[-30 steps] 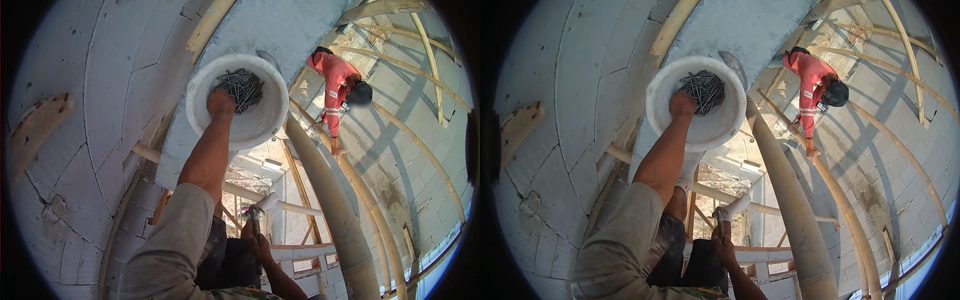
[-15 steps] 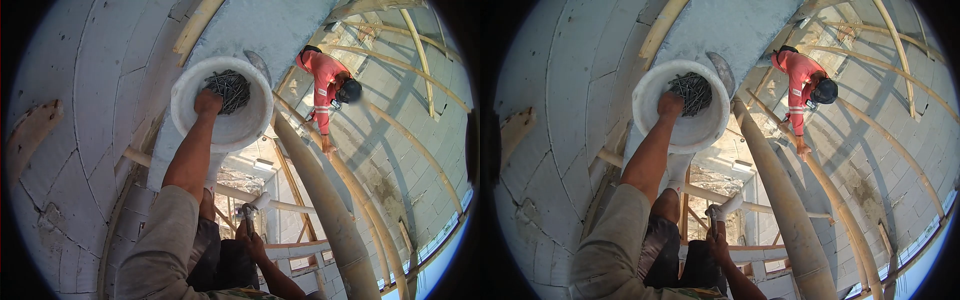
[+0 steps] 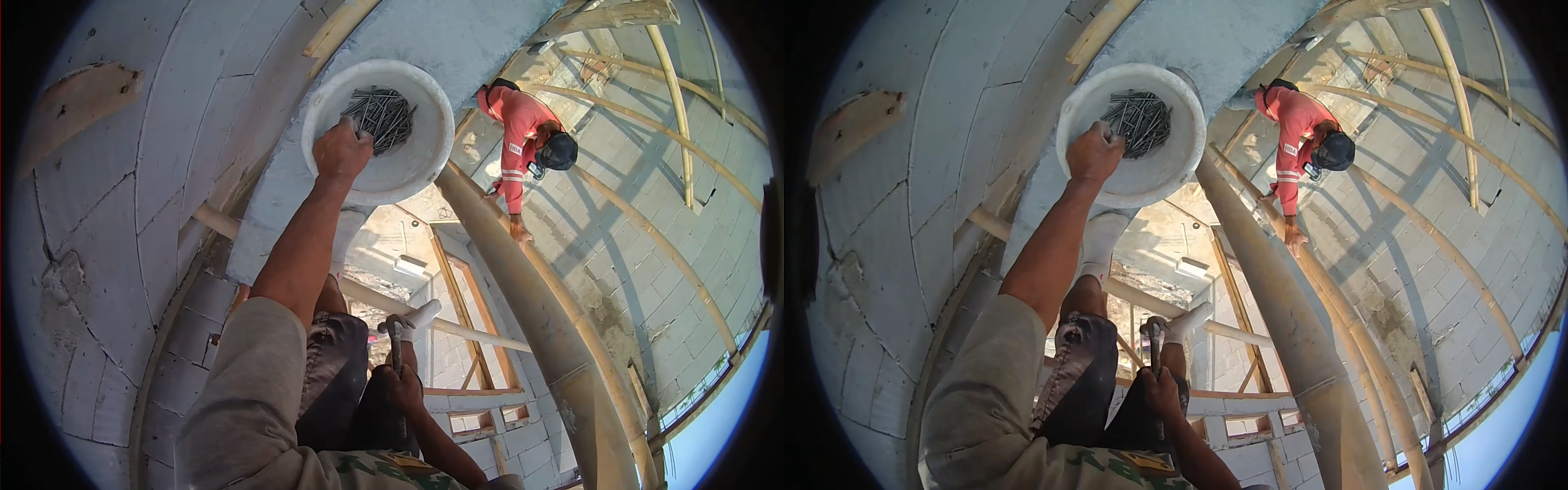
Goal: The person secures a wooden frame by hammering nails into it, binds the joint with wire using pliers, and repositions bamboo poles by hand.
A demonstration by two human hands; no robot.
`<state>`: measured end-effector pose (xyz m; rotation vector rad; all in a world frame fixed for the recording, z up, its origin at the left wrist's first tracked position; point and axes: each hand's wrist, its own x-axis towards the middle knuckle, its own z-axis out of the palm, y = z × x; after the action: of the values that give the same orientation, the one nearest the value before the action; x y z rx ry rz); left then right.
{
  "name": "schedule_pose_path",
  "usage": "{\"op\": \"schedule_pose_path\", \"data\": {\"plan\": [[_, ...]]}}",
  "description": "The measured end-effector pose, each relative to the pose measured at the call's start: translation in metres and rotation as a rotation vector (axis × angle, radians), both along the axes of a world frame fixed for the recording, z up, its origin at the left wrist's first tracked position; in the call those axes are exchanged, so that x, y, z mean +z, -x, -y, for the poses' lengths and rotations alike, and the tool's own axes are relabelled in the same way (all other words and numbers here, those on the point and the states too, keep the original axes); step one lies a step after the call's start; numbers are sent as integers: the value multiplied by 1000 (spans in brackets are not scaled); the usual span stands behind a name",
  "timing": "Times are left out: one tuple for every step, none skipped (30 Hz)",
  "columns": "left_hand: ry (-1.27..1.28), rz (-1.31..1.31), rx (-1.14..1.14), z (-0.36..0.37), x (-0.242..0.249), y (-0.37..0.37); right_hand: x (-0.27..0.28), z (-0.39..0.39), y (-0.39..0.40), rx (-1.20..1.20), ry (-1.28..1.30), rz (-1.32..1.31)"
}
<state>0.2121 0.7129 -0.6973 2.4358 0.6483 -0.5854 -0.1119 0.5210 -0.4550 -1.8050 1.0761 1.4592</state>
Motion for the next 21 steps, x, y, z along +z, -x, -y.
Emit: {"op": "schedule_pose_path", "data": {"plan": [[9,28,-1,-2,8,4,0,3,5,28,-11,21],[48,67,34,-4,11,8,1,10,16,62,-22,38],[91,105,71,-5,13,10,-5,17,33,8,-119,97],[139,147,104,-3,16,15,-2,29,50,-23,-117,56],[262,119,208,-3,24,18,-2,32,47,-59,-110,27],[387,96,308,-6,34,22,1,37,48,-97,-102,5],[512,75,406,-6,43,27,4,48,62,78,-213,211],[542,111,492,-3,52,37,9,62,73,100,-159,148],[567,153,582,-2,63,48,17,68,67,124,-109,89],[586,194,670,-2,74,61,26,75,64,146,-62,30],[619,210,721,-3,85,74,34,86,67,199,-51,32],[651,225,765,-3,96,89,42,99,71,246,-41,36],[685,245,804,-3,109,104,49,111,75,290,-32,46],[709,228,810,-5,121,116,52,120,77,359,-6,41],[735,208,819,-5,131,130,58,129,79,429,24,33],[764,190,830,-4,142,144,64,138,79,501,58,27],[810,183,869,-3,151,157,78,136,68,515,61,7],[861,175,903,-2,160,169,80,147,76,552,91,45],[914,168,931,1,170,179,79,161,90,584,123,87],[977,219,953,4,181,190,82,174,100,613,158,132],[1044,276,969,9,193,197,89,182,103,604,162,116]]}}
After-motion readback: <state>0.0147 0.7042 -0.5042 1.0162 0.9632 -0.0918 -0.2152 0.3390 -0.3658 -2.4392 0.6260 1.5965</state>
